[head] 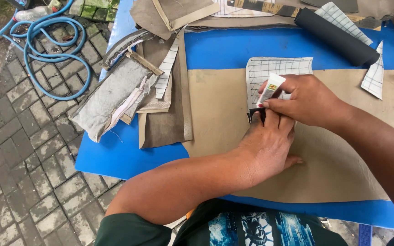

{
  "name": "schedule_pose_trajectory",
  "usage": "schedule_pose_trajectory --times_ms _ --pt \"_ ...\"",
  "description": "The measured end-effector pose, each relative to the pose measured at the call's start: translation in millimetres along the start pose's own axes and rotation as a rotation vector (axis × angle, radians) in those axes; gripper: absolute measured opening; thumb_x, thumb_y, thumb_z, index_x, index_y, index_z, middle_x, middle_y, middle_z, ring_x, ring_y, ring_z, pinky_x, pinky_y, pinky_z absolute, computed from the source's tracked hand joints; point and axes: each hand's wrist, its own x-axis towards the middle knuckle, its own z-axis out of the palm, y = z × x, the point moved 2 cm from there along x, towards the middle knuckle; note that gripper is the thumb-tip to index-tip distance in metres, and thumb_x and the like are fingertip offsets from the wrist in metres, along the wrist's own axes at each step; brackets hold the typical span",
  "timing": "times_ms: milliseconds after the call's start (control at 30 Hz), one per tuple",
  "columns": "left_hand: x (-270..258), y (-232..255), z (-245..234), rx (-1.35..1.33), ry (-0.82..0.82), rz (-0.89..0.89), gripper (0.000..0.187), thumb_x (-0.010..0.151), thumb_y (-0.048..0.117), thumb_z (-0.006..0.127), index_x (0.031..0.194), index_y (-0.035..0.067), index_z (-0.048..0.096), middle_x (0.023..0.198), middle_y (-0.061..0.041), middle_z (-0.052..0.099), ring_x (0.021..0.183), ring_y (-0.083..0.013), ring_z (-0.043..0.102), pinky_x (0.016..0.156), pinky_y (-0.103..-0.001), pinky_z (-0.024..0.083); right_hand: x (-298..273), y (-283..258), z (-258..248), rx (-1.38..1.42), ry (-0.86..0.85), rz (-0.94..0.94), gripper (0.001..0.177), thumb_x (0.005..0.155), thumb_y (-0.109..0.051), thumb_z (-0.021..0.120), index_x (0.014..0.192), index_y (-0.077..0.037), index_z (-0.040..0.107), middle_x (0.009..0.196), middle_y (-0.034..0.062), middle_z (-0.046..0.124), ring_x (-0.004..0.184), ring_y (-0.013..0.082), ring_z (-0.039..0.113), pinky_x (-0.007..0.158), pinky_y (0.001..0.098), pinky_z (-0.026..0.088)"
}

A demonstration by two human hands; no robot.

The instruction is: Applying glue to a leather strip and attaching it to a larger leather piece

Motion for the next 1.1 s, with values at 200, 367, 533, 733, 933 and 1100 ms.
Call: schedule_pose_trajectory --times_ms 200,367,533,733,933,1100 --pt "-2.0 0.4 0.0 0.128 0.077 -0.038 0.09 0.084 0.082 0.052 0.126 0.004 0.066 0.117 -0.017 0.06 0.103 -0.033 0.057 0.082 -0.046 0.057 -20.0 32.1 -30.5 -0.219 -0.042 0.207 0.031 0.088 -0.025 0.077 0.118 -0.017 0.079 0.11 0.0049 0.078 0.099 0.0197 0.072 0.088 0.0327 0.051" --pt "8.6 -15.3 -4.7 -0.055 0.069 0.056 0.07 0.088 0.057 0.067 0.129 0.0 0.065 0.112 -0.016 0.063 0.098 -0.0317 0.062 0.071 -0.04 0.06 -48.8 78.9 -50.1 -0.286 0.082 0.174 0.033 0.086 -0.024 0.081 0.118 -0.017 0.079 0.106 0.0031 0.078 0.094 0.0176 0.071 0.088 0.0294 0.05" --pt "17.4 -31.7 4.0 -0.061 0.268 0.063 0.035 0.084 0.004 0.065 0.118 0.002 0.071 0.094 -0.007 0.059 0.079 -0.026 0.057 0.051 -0.039 0.05 -62.6 80.6 -62.3 -0.364 0.141 0.193 0.032 0.086 -0.021 0.078 0.118 -0.018 0.079 0.099 0.0064 0.074 0.092 0.0251 0.067 0.08 0.0365 0.052" --pt "29.6 -33.4 9.4 -0.008 0.231 0.085 0.033 0.075 -0.002 0.069 0.106 0.008 0.072 0.091 -0.006 0.055 0.078 -0.0256 0.053 0.052 -0.036 0.046 -65.9 78.8 -70.4 -0.293 0.219 0.278 0.022 0.087 -0.025 0.078 0.108 -0.019 0.08 0.101 0.0022 0.075 0.087 0.0224 0.067 0.071 0.0366 0.05" --pt "54.9 -50.9 15.8 -0.259 -0.01 -0.039 0.03 0.085 -0.008 0.055 0.106 0.005 0.072 0.093 -0.015 0.063 0.081 -0.0391 0.062 0.062 -0.051 0.052 -63.9 76.7 -75.8 -0.179 0.222 0.242 0.02 0.087 -0.022 0.079 0.106 -0.018 0.079 0.099 0.0019 0.074 0.07 0.0199 0.061 0.064 0.0339 0.048" --pt "68.6 -60.1 21.8 -0.103 0.096 -0.016 0.027 0.077 -0.012 0.065 0.094 0.009 0.07 0.08 -0.007 0.062 0.08 -0.0313 0.058 0.056 -0.044 0.053 -62.5 81.1 -71.3 -0.224 0.262 0.121 0.019 0.086 -0.02 0.076 0.105 -0.018 0.078 0.094 0.003 0.072 0.087 0.0229 0.064 0.075 0.0364 0.049"
